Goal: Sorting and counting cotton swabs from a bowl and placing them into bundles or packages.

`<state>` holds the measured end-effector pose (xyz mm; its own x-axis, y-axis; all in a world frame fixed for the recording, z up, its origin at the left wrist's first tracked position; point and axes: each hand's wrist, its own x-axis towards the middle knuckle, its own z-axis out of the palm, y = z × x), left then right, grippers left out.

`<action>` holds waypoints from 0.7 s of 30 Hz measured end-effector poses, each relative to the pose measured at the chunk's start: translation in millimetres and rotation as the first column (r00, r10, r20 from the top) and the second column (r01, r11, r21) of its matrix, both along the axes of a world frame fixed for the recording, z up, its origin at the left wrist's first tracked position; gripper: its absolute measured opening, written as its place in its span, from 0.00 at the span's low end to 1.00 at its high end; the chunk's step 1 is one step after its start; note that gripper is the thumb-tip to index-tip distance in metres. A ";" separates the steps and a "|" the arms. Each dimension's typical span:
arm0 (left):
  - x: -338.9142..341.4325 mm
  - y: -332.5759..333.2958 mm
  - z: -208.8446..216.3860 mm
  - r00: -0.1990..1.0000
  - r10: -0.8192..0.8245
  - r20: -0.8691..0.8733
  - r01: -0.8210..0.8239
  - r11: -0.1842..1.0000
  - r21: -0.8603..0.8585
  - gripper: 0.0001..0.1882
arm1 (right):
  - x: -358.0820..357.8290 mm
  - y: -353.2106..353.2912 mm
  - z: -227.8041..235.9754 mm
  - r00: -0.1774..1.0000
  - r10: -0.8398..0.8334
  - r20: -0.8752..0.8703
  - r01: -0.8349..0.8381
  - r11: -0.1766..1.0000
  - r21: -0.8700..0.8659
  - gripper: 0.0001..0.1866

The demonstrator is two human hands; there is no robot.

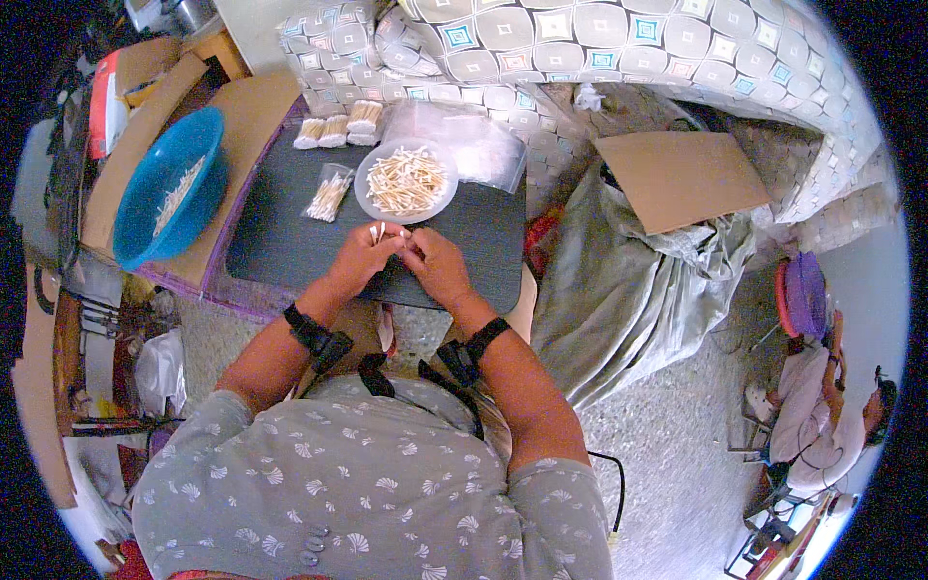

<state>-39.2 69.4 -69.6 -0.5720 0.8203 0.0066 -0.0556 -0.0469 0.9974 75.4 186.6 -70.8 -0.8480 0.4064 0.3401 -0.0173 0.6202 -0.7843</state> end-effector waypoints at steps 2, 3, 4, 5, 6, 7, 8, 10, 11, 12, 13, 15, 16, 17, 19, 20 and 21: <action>2.1 1.8 3.8 1.000 -0.013 0.021 0.013 1.000 0.003 0.08 | 0.1 2.3 -1.3 1.000 -0.010 -0.030 0.011 1.000 0.016 0.09; 2.5 2.0 8.3 0.999 -0.016 0.028 0.017 0.999 -0.047 0.07 | 0.4 3.9 -2.0 0.998 -0.013 -0.059 0.015 0.999 0.036 0.10; 3.7 2.4 12.7 0.999 -0.018 0.035 0.021 0.995 -0.096 0.07 | 1.6 5.1 -2.8 0.998 -0.024 -0.062 0.026 0.999 0.033 0.10; 5.1 2.1 16.0 0.999 -0.027 0.030 0.030 0.995 -0.098 0.07 | 1.9 5.4 -2.8 0.999 -0.011 -0.053 0.011 1.000 -0.011 0.10; 7.4 1.3 18.8 0.998 0.018 0.060 -0.014 0.997 -0.070 0.06 | 2.4 5.7 -2.9 0.999 0.002 -0.045 -0.004 0.998 -0.055 0.10; 8.9 1.1 20.2 0.994 0.063 0.092 -0.059 0.997 -0.043 0.05 | 2.9 5.9 -3.0 0.999 -0.007 -0.051 0.004 0.998 -0.057 0.10; 7.4 -1.5 18.5 0.994 0.061 0.085 -0.057 0.997 -0.046 0.05 | 2.3 4.3 -3.8 0.999 0.002 -0.053 -0.007 0.994 -0.106 0.09; 2.5 -6.9 13.6 0.988 0.138 0.075 -0.131 0.987 -0.094 0.04 | 0.2 3.6 -4.8 0.998 0.011 -0.063 -0.021 0.987 -0.158 0.08; 3.9 -8.2 14.0 0.988 0.138 0.071 -0.130 0.987 -0.099 0.04 | 1.1 4.8 -7.5 0.997 -0.024 -0.071 0.008 0.976 -0.216 0.08; 5.6 -9.1 14.3 0.989 0.139 0.043 -0.132 0.981 -0.142 0.04 | 2.0 6.1 -10.3 0.995 -0.058 -0.076 0.035 0.961 -0.274 0.08; 7.0 -9.8 14.6 0.990 0.141 0.015 -0.135 0.973 -0.185 0.04 | 2.7 8.3 -12.8 0.995 -0.058 -0.079 0.034 0.960 -0.279 0.08; 7.3 -11.3 6.9 0.990 0.124 -0.072 -0.136 0.973 -0.187 0.05 | 2.6 11.9 -13.8 0.987 -0.034 -0.158 -0.030 0.923 -0.385 0.05; 7.0 -12.4 3.2 0.982 0.103 -0.155 -0.132 0.974 -0.186 0.05 | 2.1 12.0 -14.5 0.986 -0.031 -0.162 -0.034 0.921 -0.388 0.05; 6.6 -12.4 1.1 0.982 0.103 -0.158 -0.132 0.973 -0.187 0.05 | 1.8 13.2 -14.6 0.990 -0.011 -0.142 -0.055 0.893 -0.447 0.06; 5.3 -13.0 -2.4 0.969 0.028 -0.244 -0.086 0.969 -0.232 0.06 | 1.9 15.4 -14.3 0.992 0.010 -0.128 -0.074 0.859 -0.506 0.06; 8.6 -10.3 4.7 0.969 0.022 -0.246 -0.081 0.969 -0.232 0.06 | 3.4 18.5 -14.6 0.994 0.029 -0.109 -0.083 0.842 -0.533 0.06; 12.6 -7.6 13.5 0.936 -0.041 -0.349 -0.078 0.944 -0.320 0.06 | 4.6 20.9 -14.9 0.995 0.047 -0.091 -0.090 0.823 -0.560 0.06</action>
